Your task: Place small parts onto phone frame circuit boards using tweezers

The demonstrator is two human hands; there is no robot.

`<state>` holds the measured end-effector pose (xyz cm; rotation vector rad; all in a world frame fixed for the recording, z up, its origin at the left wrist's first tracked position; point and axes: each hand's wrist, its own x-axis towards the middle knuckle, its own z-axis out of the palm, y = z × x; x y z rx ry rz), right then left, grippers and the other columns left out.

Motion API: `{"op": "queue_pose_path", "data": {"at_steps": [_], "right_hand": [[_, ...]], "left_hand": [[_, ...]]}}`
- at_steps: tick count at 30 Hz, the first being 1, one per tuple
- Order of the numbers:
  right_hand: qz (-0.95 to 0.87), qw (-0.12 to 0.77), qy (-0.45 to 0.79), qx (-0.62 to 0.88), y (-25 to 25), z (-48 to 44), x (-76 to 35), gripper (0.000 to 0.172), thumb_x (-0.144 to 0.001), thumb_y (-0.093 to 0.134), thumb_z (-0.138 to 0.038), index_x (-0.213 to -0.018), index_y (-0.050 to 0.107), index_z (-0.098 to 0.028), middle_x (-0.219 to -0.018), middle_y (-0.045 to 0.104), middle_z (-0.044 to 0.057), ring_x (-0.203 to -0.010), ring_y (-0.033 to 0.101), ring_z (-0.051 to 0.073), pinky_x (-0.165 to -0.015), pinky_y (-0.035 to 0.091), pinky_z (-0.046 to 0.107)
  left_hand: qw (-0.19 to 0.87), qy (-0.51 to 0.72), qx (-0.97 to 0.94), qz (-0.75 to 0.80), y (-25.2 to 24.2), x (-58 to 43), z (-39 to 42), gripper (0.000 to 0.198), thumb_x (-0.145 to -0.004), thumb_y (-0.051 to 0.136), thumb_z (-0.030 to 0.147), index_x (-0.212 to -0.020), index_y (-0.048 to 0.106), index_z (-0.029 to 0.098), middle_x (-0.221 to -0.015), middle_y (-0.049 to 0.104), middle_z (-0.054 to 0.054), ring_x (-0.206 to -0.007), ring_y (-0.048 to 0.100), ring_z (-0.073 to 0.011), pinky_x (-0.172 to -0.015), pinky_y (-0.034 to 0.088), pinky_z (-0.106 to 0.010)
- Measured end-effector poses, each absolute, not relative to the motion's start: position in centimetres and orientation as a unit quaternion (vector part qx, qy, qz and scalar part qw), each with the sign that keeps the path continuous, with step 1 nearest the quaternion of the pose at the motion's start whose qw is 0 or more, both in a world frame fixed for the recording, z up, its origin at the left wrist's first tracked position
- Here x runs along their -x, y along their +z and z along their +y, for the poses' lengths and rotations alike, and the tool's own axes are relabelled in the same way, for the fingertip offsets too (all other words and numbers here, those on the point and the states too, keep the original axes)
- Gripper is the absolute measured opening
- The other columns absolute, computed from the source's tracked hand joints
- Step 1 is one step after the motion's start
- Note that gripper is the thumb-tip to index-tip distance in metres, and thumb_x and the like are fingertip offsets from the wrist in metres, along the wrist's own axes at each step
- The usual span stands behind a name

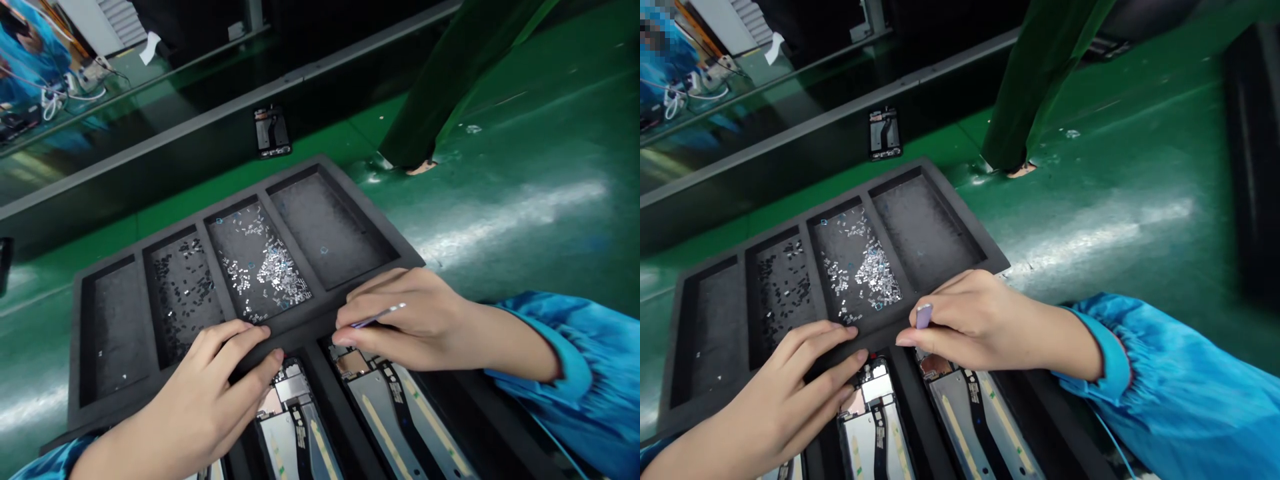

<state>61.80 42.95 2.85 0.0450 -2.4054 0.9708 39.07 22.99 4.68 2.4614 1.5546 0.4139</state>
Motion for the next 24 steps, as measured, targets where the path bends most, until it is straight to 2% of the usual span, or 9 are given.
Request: {"op": "queue_pose_path", "data": {"at_steps": [5, 10, 11, 14, 16, 20, 24], "right_hand": [[-0.901, 0.231, 0.366, -0.037, 2.9, 42.9, -61.9, 0.012, -0.104, 0.062, -0.021, -0.092, 0.064, -0.018, -0.066, 0.068, -0.003, -0.055, 0.06, 0.012, -0.053, 0.046, 0.025], [-0.895, 0.261, 0.362, -0.025, 3.2, 43.0, -62.2, 0.006, -0.103, 0.062, -0.021, -0.098, 0.064, -0.018, -0.071, 0.068, -0.002, -0.057, 0.061, 0.012, -0.053, 0.048, 0.025], [-0.884, 0.277, 0.376, -0.007, 3.4, 42.9, -62.3, 0.002, -0.102, 0.065, -0.02, -0.1, 0.065, -0.019, -0.071, 0.068, -0.002, -0.058, 0.061, 0.012, -0.053, 0.049, 0.025], [-0.831, 0.386, 0.38, 0.124, 4.6, 42.6, -62.5, 0.004, -0.098, 0.068, -0.022, -0.102, 0.068, -0.023, -0.082, 0.07, 0.002, -0.07, 0.066, 0.016, -0.059, 0.053, 0.03], [-0.793, 0.419, 0.394, 0.201, 5.5, 42.5, -62.1, 0.004, -0.1, 0.066, -0.027, -0.1, 0.07, -0.026, -0.087, 0.07, 0.004, -0.077, 0.067, 0.019, -0.061, 0.053, 0.032], [-0.776, 0.305, 0.516, 0.199, 5.9, 42.8, -59.4, 0.017, -0.103, 0.061, -0.038, -0.092, 0.067, -0.026, -0.075, 0.062, -0.001, -0.061, 0.061, 0.014, -0.05, 0.049, 0.027], [-0.805, 0.205, 0.528, 0.176, 4.1, 43.7, -56.2, 0.021, -0.104, 0.056, -0.038, -0.1, 0.069, -0.022, -0.078, 0.065, 0.001, -0.058, 0.061, 0.012, -0.049, 0.049, 0.024]], "left_hand": [[0.106, 0.132, -0.836, 0.523, 4.7, -39.0, 23.0, 0.036, -0.097, 0.06, 0.008, -0.134, 0.062, 0.008, -0.134, 0.054, -0.02, -0.124, 0.047, -0.0368, -0.097, 0.055, -0.053], [0.105, 0.13, -0.838, 0.519, 4.6, -38.9, 23.0, 0.038, -0.097, 0.06, 0.007, -0.135, 0.061, 0.007, -0.135, 0.053, -0.021, -0.125, 0.047, -0.0378, -0.098, 0.054, -0.055], [0.105, 0.128, -0.839, 0.519, 4.5, -38.9, 22.9, 0.039, -0.097, 0.059, 0.007, -0.136, 0.061, 0.007, -0.136, 0.053, -0.021, -0.126, 0.047, -0.0378, -0.098, 0.054, -0.055], [0.102, 0.12, -0.838, 0.522, 4.6, -38.9, 22.8, 0.037, -0.099, 0.058, 0.012, -0.136, 0.061, 0.008, -0.136, 0.055, -0.02, -0.125, 0.047, -0.0369, -0.097, 0.054, -0.054], [0.099, 0.118, -0.837, 0.525, 4.7, -39.1, 22.6, 0.034, -0.102, 0.056, 0.018, -0.135, 0.061, 0.009, -0.135, 0.057, -0.019, -0.123, 0.048, -0.0359, -0.095, 0.055, -0.053], [0.099, 0.103, -0.829, 0.541, 5.0, -39.4, 22.3, 0.037, -0.105, 0.053, 0.03, -0.136, 0.06, 0.012, -0.139, 0.058, -0.015, -0.126, 0.049, -0.0346, -0.098, 0.053, -0.053], [0.074, 0.071, -0.823, 0.558, 5.3, -39.7, 22.0, 0.042, -0.105, 0.055, 0.039, -0.138, 0.06, 0.014, -0.144, 0.058, -0.012, -0.129, 0.051, -0.0337, -0.102, 0.051, -0.051]]}}
